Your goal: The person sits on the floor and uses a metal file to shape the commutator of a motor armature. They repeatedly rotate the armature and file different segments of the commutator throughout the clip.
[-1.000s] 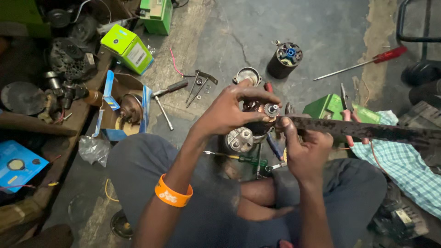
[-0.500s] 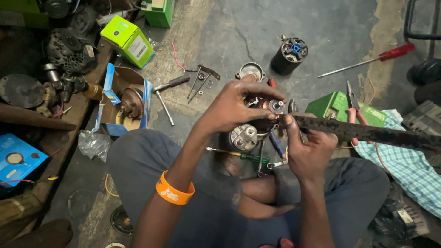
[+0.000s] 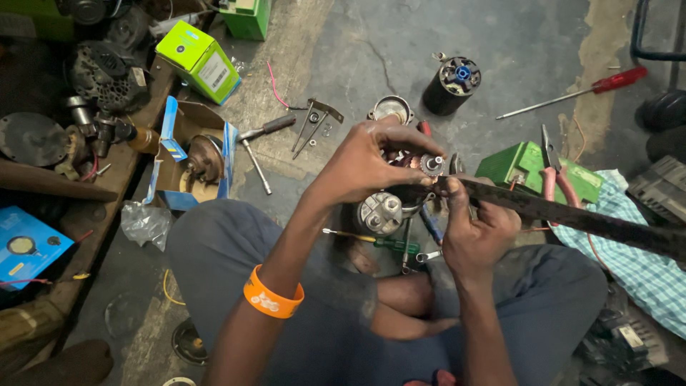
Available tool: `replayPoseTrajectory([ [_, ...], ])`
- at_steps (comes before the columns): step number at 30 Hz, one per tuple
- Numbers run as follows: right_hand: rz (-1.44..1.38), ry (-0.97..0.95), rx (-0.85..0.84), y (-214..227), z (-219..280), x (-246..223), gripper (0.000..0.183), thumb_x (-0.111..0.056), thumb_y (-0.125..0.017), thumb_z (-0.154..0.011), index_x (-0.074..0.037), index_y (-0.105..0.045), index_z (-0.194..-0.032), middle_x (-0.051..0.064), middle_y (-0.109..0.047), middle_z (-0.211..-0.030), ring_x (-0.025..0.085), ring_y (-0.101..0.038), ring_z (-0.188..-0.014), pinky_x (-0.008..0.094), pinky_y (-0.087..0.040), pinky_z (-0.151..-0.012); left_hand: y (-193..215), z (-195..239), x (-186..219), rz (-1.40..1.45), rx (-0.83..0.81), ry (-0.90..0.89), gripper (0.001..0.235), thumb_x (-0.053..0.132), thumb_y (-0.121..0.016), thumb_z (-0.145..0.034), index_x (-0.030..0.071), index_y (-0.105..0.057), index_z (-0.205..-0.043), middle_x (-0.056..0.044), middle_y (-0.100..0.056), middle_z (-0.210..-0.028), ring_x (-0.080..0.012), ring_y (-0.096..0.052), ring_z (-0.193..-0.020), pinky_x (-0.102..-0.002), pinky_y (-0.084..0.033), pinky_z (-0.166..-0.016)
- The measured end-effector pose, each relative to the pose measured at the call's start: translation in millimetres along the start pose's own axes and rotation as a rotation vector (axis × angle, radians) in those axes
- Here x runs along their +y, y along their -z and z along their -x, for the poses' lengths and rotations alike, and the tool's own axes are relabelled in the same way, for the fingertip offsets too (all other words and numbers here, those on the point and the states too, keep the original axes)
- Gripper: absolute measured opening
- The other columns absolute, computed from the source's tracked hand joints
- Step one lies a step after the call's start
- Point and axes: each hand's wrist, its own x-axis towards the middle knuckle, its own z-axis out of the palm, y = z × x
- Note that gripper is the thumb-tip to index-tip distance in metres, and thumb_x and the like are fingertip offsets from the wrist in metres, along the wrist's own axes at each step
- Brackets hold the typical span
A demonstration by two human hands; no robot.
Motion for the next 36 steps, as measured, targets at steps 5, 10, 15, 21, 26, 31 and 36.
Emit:
replayPoseTrajectory([
  [5,0.11,-0.019,0.028,-2,2,2,0.012,-0.009,-0.071,-0.104,0.001,-0.077,-0.102,0.01,-0.072,-0.081,0.015,-0.067,-0.07,0.031,-0.048,-0.068,-1,0,2,-0.007,0.016,0.029,0.036,0.01,-0.091,-0.075,0.011,-0.081,-0.11,0.004,-0.057,-0.089,-0.0061,-0.056,-0.081,-0.023,-0.046,-0.07],
  [10,0.053,0.025,0.008,-2,1,0,0.012,-0.008,-0.067,-0.106,0.001,-0.074,-0.103,0.009,-0.072,-0.083,0.014,-0.067,-0.073,0.031,-0.049,-0.07,-1,-2,3,-0.023,0.008,0.0,0.035,0.01,-0.09,-0.077,0.013,-0.081,-0.11,0.004,-0.06,-0.089,-0.0057,-0.057,-0.08,-0.023,-0.046,-0.07],
  [15,0.051,-0.011,-0.043,4,-1,-3,0.012,-0.009,-0.068,-0.104,0.001,-0.072,-0.1,0.01,-0.07,-0.079,0.016,-0.065,-0.069,0.032,-0.048,-0.066,0,1,10,-0.108,0.017,-0.071,0.034,0.012,-0.087,-0.078,0.012,-0.08,-0.111,0.003,-0.064,-0.095,-0.0062,-0.057,-0.085,-0.024,-0.048,-0.073],
  [21,0.051,0.039,0.028,7,0,-9,0.011,-0.008,-0.069,-0.103,0.001,-0.074,-0.104,0.013,-0.072,-0.089,0.019,-0.068,-0.079,0.033,-0.051,-0.074,-6,0,20,-0.125,-0.006,-0.001,0.034,0.013,-0.086,-0.077,0.013,-0.08,-0.11,0.003,-0.067,-0.091,-0.0085,-0.055,-0.079,-0.026,-0.044,-0.069],
  [26,-0.4,-0.091,0.264,44,-13,-23,0.01,-0.009,-0.067,-0.104,-0.004,-0.075,-0.106,0.007,-0.076,-0.097,0.015,-0.074,-0.085,0.033,-0.06,-0.085,-6,-2,18,-0.14,-0.009,-0.011,0.034,0.014,-0.085,-0.08,0.012,-0.079,-0.113,0.001,-0.068,-0.092,-0.0082,-0.059,-0.083,-0.026,-0.049,-0.074],
  [31,-0.061,-0.018,-0.203,107,-10,-32,0.01,-0.006,-0.069,-0.101,0.0,-0.075,-0.095,0.008,-0.076,-0.089,0.018,-0.073,-0.084,0.036,-0.048,-0.107,-3,-2,40,-0.274,0.033,-0.205,0.043,0.014,-0.088,-0.079,0.01,-0.076,-0.12,-0.004,-0.072,-0.106,-0.0114,-0.062,-0.094,-0.029,-0.051,-0.084],
  [36,-0.093,0.037,-0.787,115,9,-30,0.017,-0.022,-0.082,-0.08,-0.01,-0.081,-0.092,0.007,-0.081,-0.092,0.024,-0.078,-0.088,0.035,-0.057,-0.079,-13,23,89,0.223,0.032,-0.024,0.031,0.012,-0.077,-0.093,0.008,-0.074,-0.123,-0.006,-0.077,-0.114,-0.0125,-0.07,-0.101,-0.032,-0.059,-0.093],
])
